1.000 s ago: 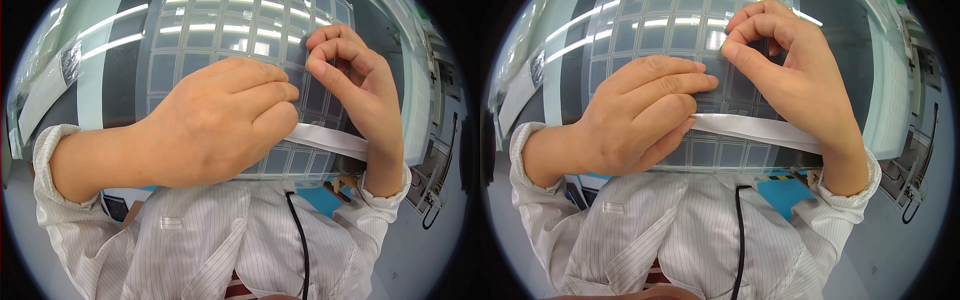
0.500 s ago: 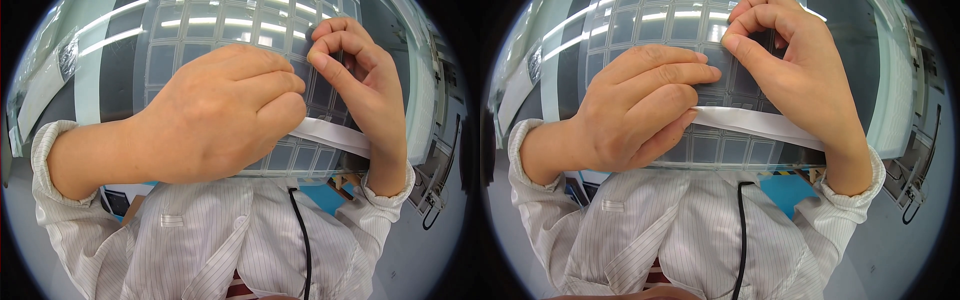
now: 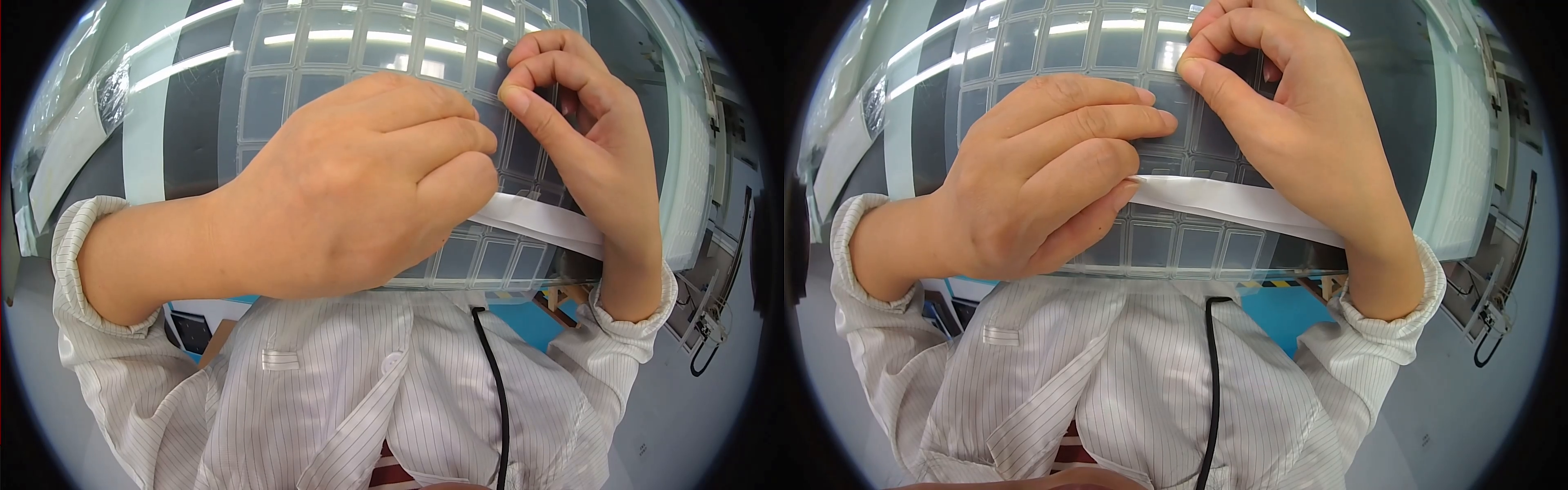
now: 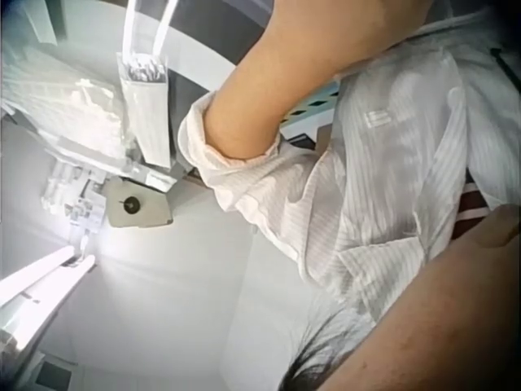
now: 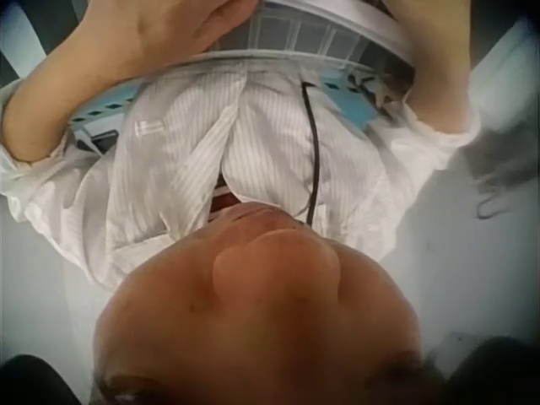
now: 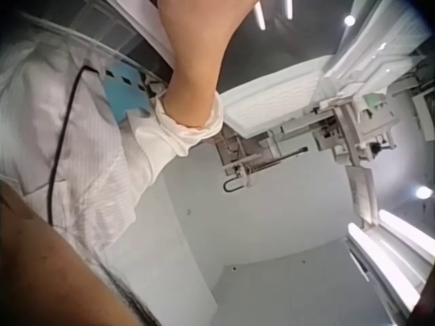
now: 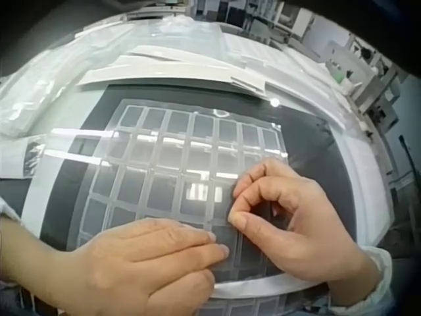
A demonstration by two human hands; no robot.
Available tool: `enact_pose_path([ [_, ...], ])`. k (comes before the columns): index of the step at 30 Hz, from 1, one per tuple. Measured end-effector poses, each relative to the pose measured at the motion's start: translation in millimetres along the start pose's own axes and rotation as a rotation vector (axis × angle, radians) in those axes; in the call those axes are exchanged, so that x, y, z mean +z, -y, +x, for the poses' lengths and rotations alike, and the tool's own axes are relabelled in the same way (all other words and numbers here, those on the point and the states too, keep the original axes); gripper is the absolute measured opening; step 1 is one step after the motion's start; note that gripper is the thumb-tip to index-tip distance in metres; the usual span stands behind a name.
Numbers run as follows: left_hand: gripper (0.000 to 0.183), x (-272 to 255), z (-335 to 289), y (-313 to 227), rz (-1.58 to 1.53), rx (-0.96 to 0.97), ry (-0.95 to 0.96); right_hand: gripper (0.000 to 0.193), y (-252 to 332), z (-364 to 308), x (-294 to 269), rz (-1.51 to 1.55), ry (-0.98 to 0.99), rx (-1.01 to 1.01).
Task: Manually placing small electronic components into a grid and organizing paper strips at a workstation.
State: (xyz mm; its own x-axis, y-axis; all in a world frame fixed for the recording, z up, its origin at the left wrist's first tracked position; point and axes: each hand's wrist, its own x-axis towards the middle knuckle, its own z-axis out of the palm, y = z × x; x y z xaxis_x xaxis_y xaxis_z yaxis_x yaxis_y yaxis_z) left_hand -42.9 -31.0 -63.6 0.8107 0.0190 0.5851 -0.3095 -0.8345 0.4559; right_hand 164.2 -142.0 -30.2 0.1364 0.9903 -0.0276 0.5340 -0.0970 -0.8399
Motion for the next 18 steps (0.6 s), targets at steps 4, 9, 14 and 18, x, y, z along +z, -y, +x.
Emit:
enact_pose_path([
  [4,0.018,-2.2,-1.5,0.2,-0.025,-0.023,0.013,0.007,9.4,2.8,-0.8,-0.105,0.037,0.022],
  [9,0.016,-1.7,1.0,-0.4,-0.035,-0.023,0.01,0.009,1.1,3.6,-0.1,-0.053,-0.01,-0.027],
  [14,0.014,-5.9,-1.4,-3.9,-0.007,-0.016,0.052,0.008,12.4,-2.4,6.6,-0.307,-0.052,-0.091],
  [18,0.014,-9.4,-4.4,-5.8,0.006,-0.015,0.1,0.007,15.8,-7.3,12.3,-0.396,-0.09,-0.105],
])
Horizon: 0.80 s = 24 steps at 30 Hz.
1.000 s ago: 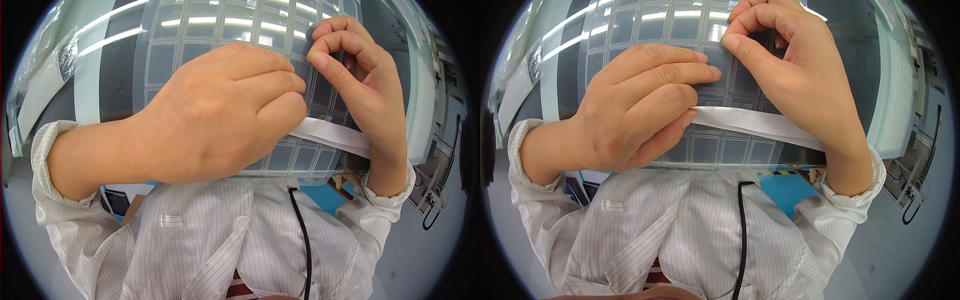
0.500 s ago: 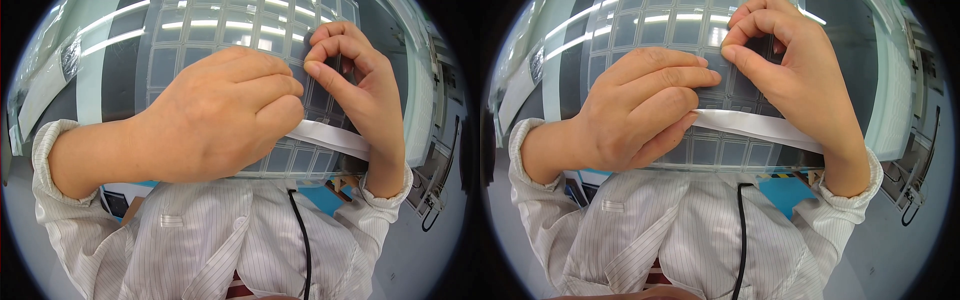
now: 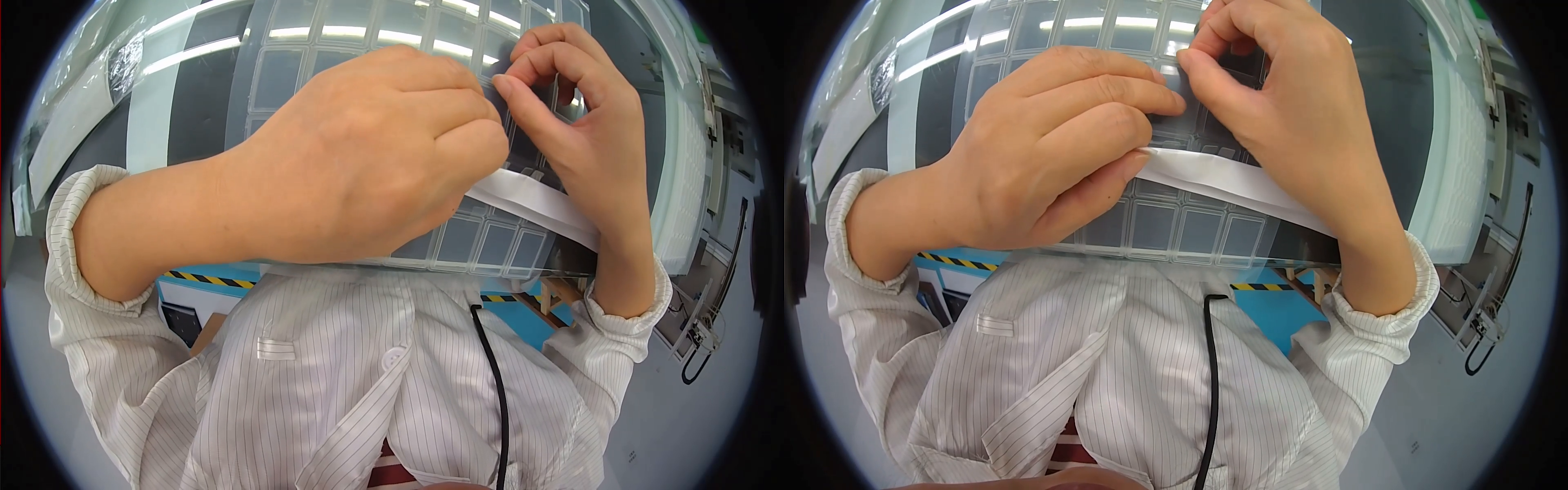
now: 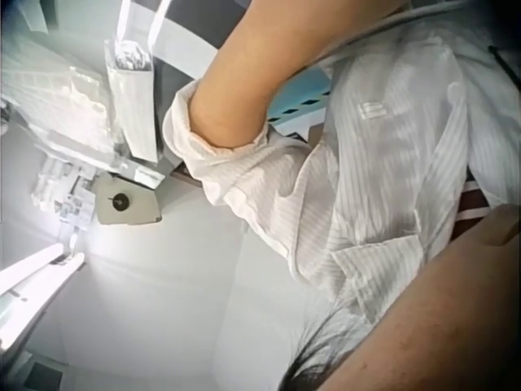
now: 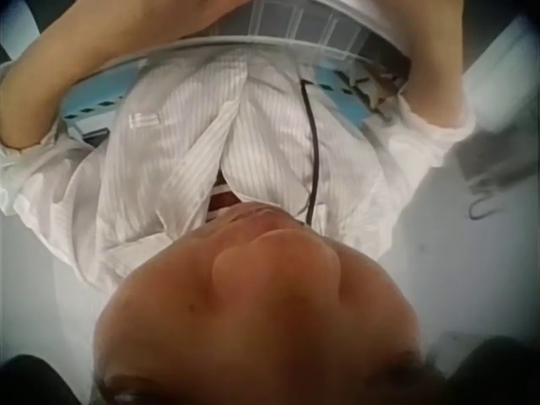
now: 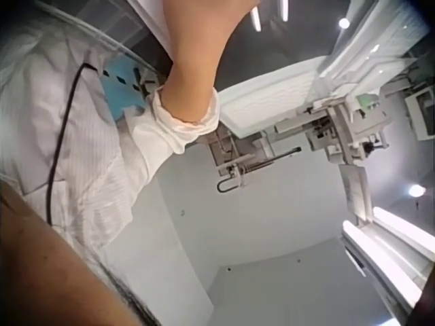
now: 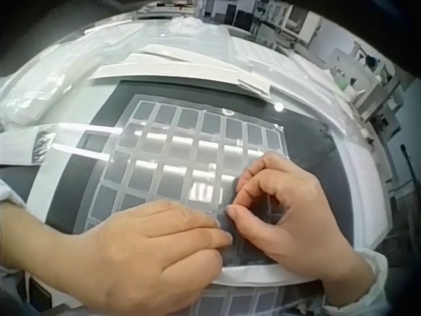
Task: Manually placing small electronic components into a grid and organizing paper strips at a workstation.
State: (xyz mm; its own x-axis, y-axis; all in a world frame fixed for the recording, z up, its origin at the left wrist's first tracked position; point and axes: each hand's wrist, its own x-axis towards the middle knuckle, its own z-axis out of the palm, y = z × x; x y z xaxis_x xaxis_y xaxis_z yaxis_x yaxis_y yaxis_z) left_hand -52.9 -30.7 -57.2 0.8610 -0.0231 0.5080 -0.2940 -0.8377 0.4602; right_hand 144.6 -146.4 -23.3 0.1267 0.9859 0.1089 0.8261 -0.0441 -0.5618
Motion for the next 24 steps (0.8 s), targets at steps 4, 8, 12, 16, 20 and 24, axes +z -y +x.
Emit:
enact_pose_path([
  [4,0.015,-0.1,-0.1,-0.2,-0.004,0.0,-0.004,0.007,-14.7,-1.3,-7.6,0.367,0.118,0.01],
  [8,0.016,-1.7,-0.8,0.7,-0.014,0.002,-0.01,0.009,-16.9,0.6,-5.8,0.358,0.154,-0.019],
  [12,0.016,-1.0,0.1,-0.8,0.02,-0.014,0.033,0.011,-18.3,-1.6,-2.8,0.372,0.13,-0.001],
  [16,0.016,0.3,0.0,0.2,-0.011,-0.02,0.018,0.009,-11.8,-2.2,0.0,0.393,0.102,0.092],
  [20,0.014,-1.5,1.7,0.2,-0.002,-0.011,0.051,0.016,-17.6,-3.7,20.4,-0.028,-0.123,-0.271],
  [24,0.014,2.1,4.3,2.0,-0.066,0.018,-0.035,0.012,-15.9,-4.5,17.9,-0.116,-0.142,-0.114],
])
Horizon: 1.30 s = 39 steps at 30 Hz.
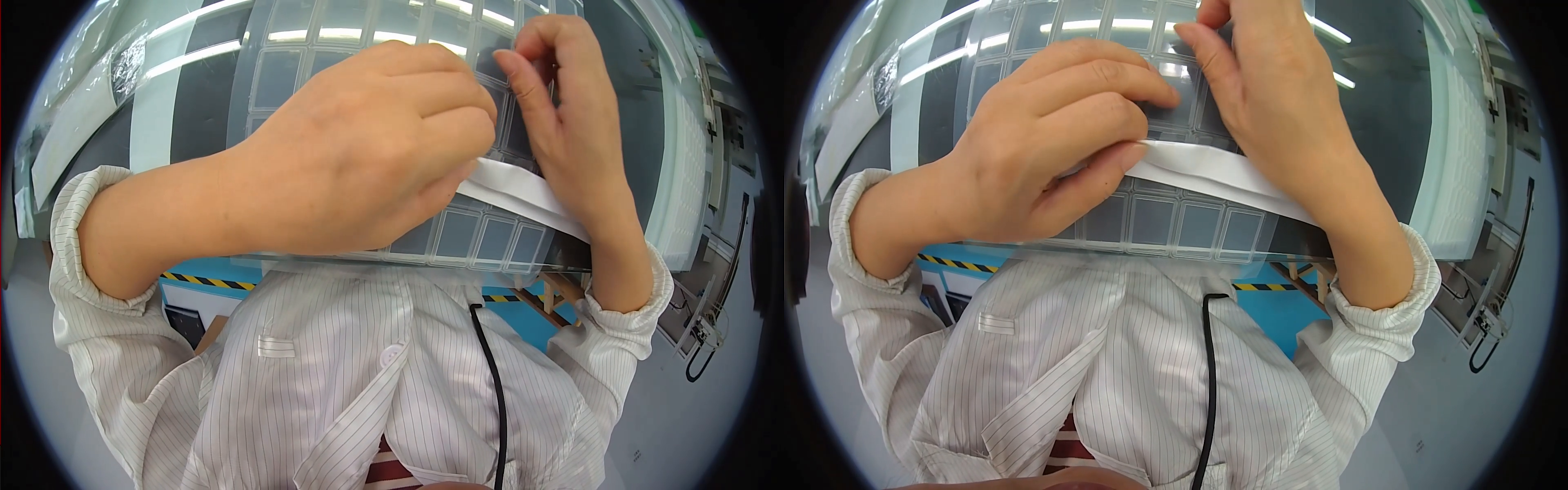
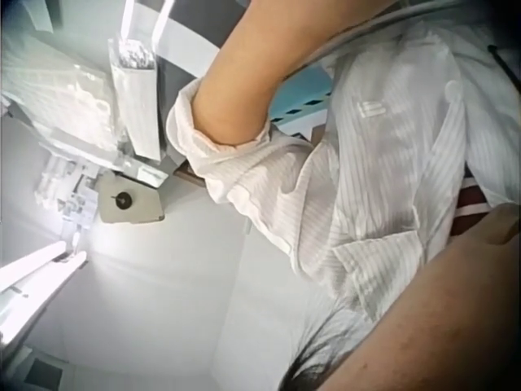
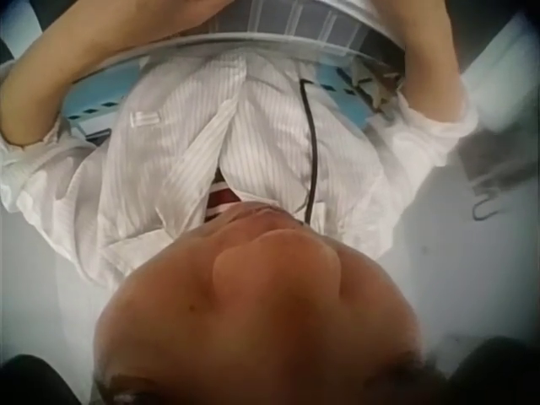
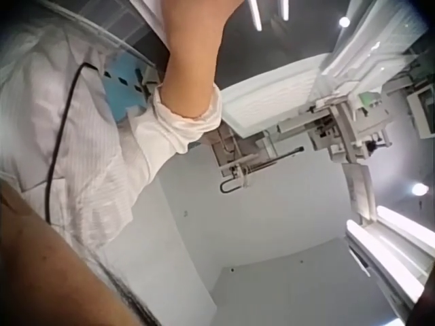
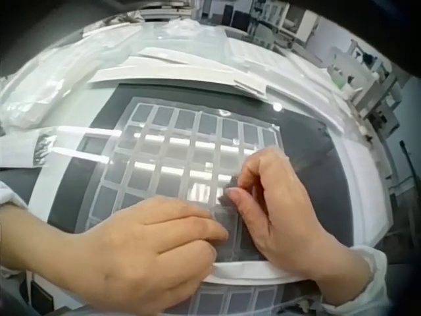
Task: Manually placing small electronic components into a grid and organizing paper strips at a workstation.
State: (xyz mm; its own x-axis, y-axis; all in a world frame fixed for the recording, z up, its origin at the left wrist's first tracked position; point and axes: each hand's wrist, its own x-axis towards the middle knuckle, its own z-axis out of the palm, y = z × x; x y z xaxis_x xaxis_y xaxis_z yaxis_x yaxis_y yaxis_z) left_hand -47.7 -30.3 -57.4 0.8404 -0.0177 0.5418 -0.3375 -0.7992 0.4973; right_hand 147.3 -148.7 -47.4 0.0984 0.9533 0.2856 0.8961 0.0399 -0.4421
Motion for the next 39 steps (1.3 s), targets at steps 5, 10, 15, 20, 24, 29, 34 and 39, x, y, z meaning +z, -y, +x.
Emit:
enact_pose_path([
  [5,0.012,-5.2,1.7,-2.8,0.002,-0.103,-0.086,0.01,10.6,-2.7,-40.3,0.552,0.251,0.133],
  [10,0.011,-14.1,11.8,-9.2,0.099,-0.075,-0.039,0.008,17.1,-13.8,-60.0,0.384,0.323,0.112],
  [15,0.011,-13.0,3.6,-6.2,0.099,-0.125,-0.042,0.006,6.5,-8.1,-46.0,0.442,0.304,0.027],
  [20,0.011,-9.4,6.9,-4.7,0.037,-0.102,-0.065,0.012,-3.9,-10.5,-71.4,0.657,0.3,0.261],
  [24,0.012,-3.5,6.5,-6.3,-0.017,-0.074,-0.035,0.009,-14.5,-8.6,-60.4,0.587,0.253,0.305],
  [29,0.011,-0.9,1.9,-2.9,0.05,-0.062,0.005,0.012,-21.9,-5.2,-46.6,0.445,0.287,0.178],
  [34,0.01,-0.1,4.8,-3.3,0.037,-0.071,0.008,0.01,-19.0,-4.8,-46.8,0.425,0.276,0.203],
  [39,0.01,-0.2,6.3,-6.0,0.046,-0.096,0.006,0.009,-10.8,1.5,-48.5,0.413,0.307,0.291],
])
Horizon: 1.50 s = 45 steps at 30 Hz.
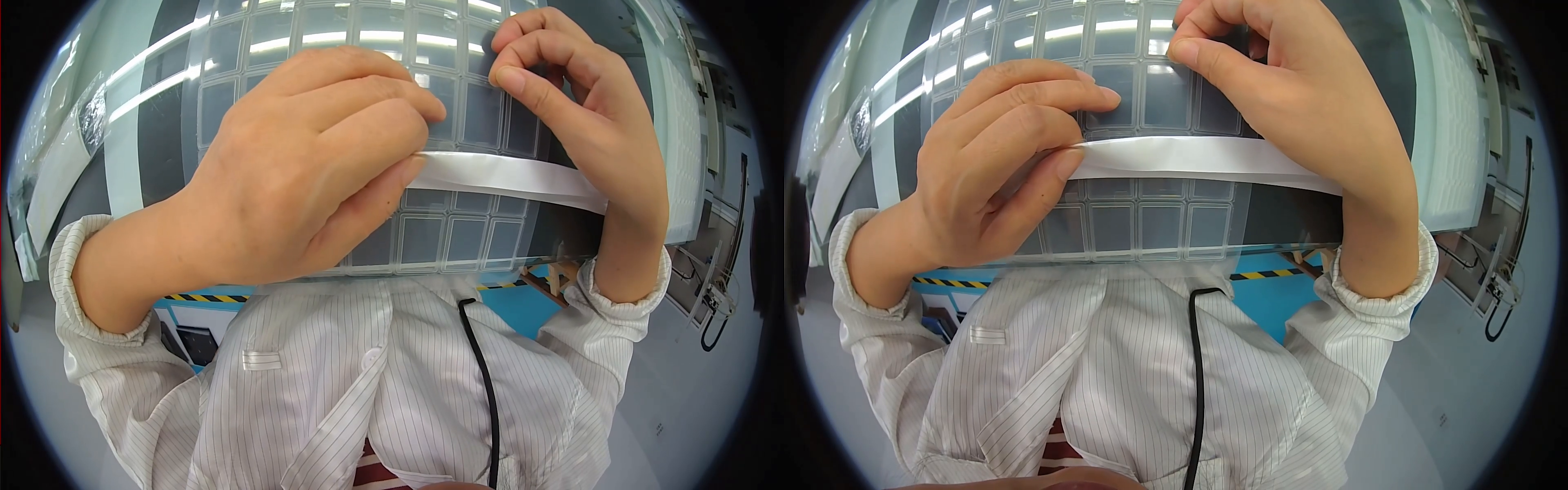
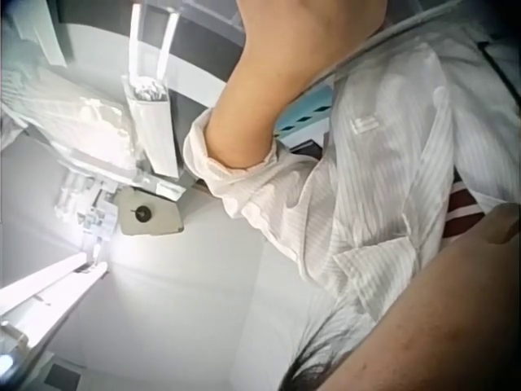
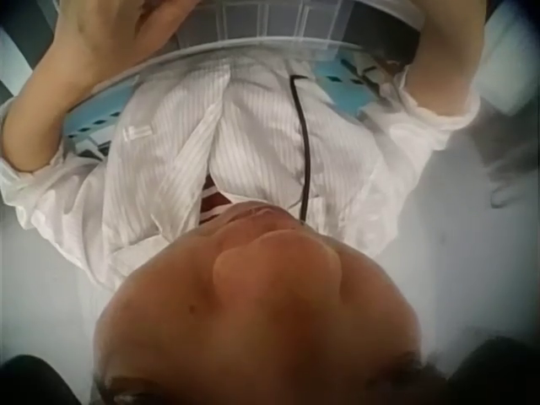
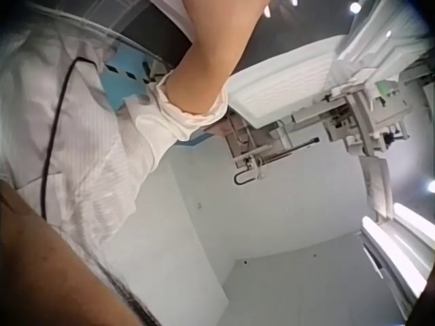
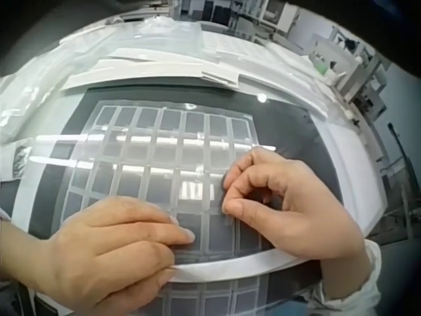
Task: Manually placing small electronic components into a grid and organizing paper strips at a workstation.
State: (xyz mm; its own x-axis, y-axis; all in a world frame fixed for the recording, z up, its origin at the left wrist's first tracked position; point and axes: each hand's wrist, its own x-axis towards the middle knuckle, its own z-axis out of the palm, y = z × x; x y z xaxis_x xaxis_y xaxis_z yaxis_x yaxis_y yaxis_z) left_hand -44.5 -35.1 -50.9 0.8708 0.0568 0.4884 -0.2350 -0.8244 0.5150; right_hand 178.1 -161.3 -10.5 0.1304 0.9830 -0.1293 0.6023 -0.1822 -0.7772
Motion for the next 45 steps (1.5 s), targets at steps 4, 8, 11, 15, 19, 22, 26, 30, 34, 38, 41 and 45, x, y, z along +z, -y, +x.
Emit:
enact_pose_path([
  [4,0.01,0.2,3.6,-2.7,-0.008,0.026,0.006,0.009,16.6,-5.7,-4.1,-0.019,-0.009,0.099],
  [8,0.011,-0.6,8.2,-7.3,-0.012,0.019,0.019,0.008,25.4,-6.2,-8.4,-0.022,-0.004,0.168],
  [11,0.011,2.7,20.2,-19.2,-0.025,0.03,0.005,0.008,32.0,-16.6,-23.6,-0.038,-0.006,0.232],
  [15,0.012,-2.6,19.6,-36.3,-0.011,0.045,0.05,0.011,-2.1,-43.7,-16.3,-0.119,-0.067,-0.115],
  [19,0.013,-2.3,32.8,-45.0,-0.048,0.071,0.06,0.011,7.1,-56.8,-22.2,-0.134,-0.161,-0.106],
  [22,0.014,-1.3,37.5,-48.6,-0.039,0.107,0.051,0.011,9.6,-58.0,-15.7,-0.244,-0.258,-0.208],
  [26,0.02,3.5,35.4,-53.8,-0.074,0.134,0.143,0.008,18.8,-57.2,-17.2,-0.154,-0.249,-0.132],
  [30,0.023,0.6,30.9,-52.7,-0.049,0.126,0.145,0.007,18.1,-58.6,-23.4,0.039,-0.157,-0.097],
  [34,0.022,0.2,34.2,-51.1,-0.047,0.129,0.149,0.008,16.1,-57.0,-24.0,0.057,-0.135,-0.105],
  [38,0.021,2.2,36.2,-50.8,-0.051,0.131,0.143,0.009,16.1,-57.6,-22.0,0.049,-0.145,-0.087],
  [41,0.021,2.4,36.3,-51.6,-0.068,0.125,0.145,0.008,12.0,-57.3,-16.2,0.02,-0.183,-0.108],
  [45,0.017,3.4,35.6,-50.6,-0.096,0.136,0.114,0.015,5.1,-54.4,-0.8,-0.29,-0.351,-0.287],
])
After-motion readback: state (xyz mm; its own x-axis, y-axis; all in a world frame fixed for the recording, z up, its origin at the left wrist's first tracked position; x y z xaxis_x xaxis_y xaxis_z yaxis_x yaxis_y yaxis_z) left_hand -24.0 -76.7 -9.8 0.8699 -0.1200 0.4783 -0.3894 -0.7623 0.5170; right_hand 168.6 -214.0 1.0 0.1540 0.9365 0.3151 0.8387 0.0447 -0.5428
